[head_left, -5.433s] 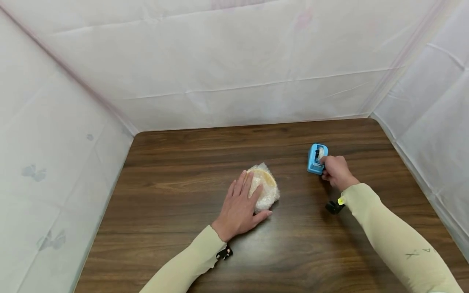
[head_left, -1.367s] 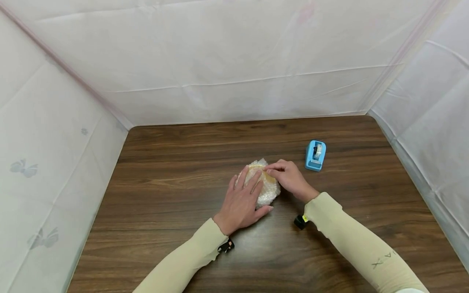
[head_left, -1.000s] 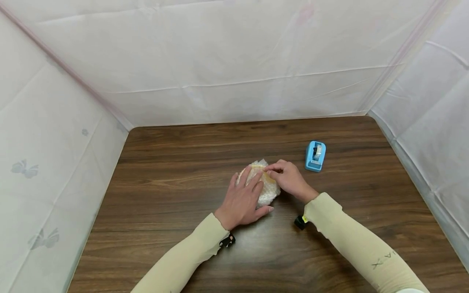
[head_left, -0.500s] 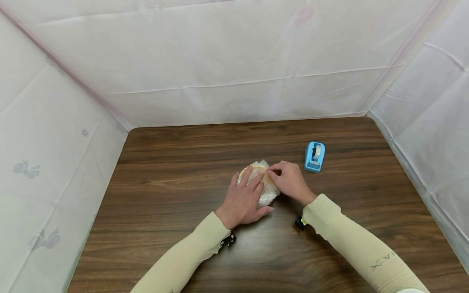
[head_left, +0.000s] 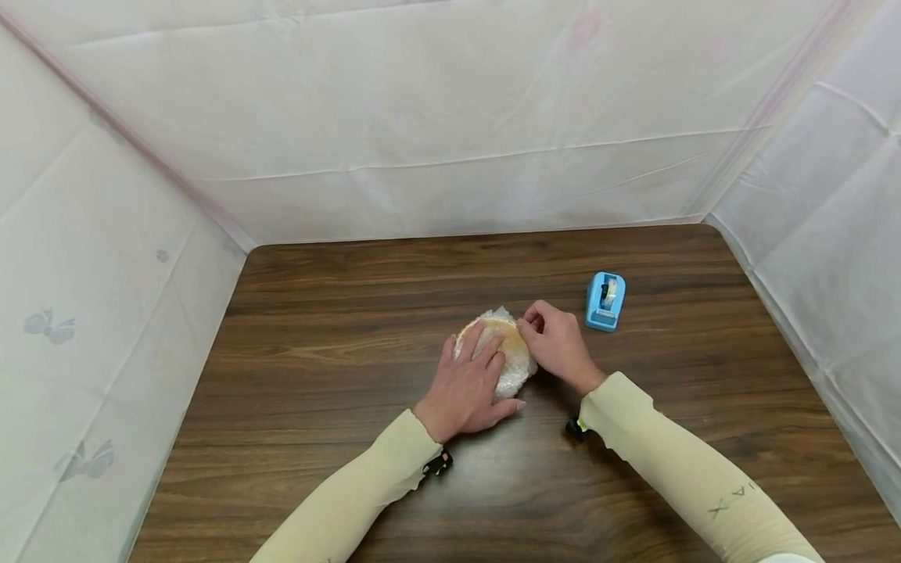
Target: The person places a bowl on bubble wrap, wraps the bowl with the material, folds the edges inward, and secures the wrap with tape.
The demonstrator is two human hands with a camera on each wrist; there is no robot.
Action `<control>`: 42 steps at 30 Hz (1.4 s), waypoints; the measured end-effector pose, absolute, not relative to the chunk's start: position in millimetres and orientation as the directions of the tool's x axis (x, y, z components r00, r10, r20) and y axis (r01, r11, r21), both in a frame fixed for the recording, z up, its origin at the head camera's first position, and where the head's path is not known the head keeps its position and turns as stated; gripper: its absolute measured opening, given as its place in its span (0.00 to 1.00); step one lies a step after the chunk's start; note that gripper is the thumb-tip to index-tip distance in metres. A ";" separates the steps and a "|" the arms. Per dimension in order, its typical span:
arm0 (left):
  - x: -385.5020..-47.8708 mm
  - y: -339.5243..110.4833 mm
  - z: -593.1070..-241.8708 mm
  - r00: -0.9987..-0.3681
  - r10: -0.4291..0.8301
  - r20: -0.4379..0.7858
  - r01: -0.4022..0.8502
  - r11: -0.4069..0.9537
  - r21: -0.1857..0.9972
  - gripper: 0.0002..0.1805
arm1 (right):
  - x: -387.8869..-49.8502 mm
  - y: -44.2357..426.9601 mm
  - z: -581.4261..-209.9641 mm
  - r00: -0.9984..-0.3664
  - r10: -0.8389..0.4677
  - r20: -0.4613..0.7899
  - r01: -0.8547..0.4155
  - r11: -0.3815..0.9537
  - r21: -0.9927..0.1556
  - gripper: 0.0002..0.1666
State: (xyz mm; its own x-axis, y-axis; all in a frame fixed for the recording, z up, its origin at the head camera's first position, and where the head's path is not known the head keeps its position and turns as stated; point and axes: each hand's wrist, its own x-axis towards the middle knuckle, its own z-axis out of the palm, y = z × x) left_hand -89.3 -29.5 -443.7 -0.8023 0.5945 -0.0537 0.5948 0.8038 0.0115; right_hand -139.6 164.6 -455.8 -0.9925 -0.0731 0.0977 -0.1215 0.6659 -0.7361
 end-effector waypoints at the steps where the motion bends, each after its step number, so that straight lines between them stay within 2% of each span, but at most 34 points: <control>1: -89.3 -29.5 -444.2 -0.802 0.595 -0.052 0.595 0.803 0.011 0.41 | -140.6 165.0 -455.8 -0.993 -0.075 0.096 -0.122 0.657 -0.744 0.09; 4: -89.5 -29.2 -445.7 -0.801 0.597 -0.048 0.598 0.802 0.001 0.41 | -143.1 164.4 -453.3 -0.990 -0.099 0.099 -0.140 0.646 -0.750 0.11; 9: -88.8 -29.7 -446.9 -0.797 0.603 -0.024 0.604 0.797 -0.020 0.43 | -144.4 158.8 -448.2 -0.968 -0.218 0.126 -0.246 0.706 -0.665 0.16; 12: -88.4 -30.3 -446.7 -0.795 0.607 0.000 0.607 0.794 -0.032 0.43 | -146.5 155.9 -446.7 -0.955 -0.255 0.153 -0.295 0.741 -0.603 0.12; 15: -88.2 -30.5 -446.4 -0.792 0.610 0.025 0.609 0.792 -0.041 0.41 | -150.8 155.9 -445.6 -0.958 -0.238 0.160 -0.286 0.744 -0.604 0.07; 22: -87.5 -30.9 -446.8 -0.790 0.613 0.022 0.612 0.790 -0.041 0.40 | -161.5 162.9 -446.9 -0.983 -0.180 0.038 -0.152 0.678 -0.719 0.09; 29: -88.1 -31.2 -449.5 -0.782 0.620 0.070 0.617 0.785 -0.055 0.40 | -171.4 167.3 -453.1 -0.983 -0.149 -0.105 -0.011 0.621 -0.784 0.11; 37: -87.3 -30.1 -453.3 -0.790 0.613 0.015 0.612 0.790 -0.021 0.40 | -174.3 168.6 -455.4 -0.913 -0.103 -0.395 0.322 0.414 -0.851 0.11; 42: -87.7 -30.1 -454.1 -0.789 0.614 0.012 0.614 0.789 -0.020 0.40 | -175.9 171.7 -453.9 -0.875 -0.086 -0.476 0.413 0.381 -0.828 0.12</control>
State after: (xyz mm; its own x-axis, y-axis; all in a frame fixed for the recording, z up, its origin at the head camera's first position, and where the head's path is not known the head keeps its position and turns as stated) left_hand -87.7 -30.1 -454.1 -0.7890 0.6142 0.0121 0.6139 0.7891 -0.0205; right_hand -175.9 171.7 -453.9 -0.8754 -0.0857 -0.4758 0.4126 0.3805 -0.8276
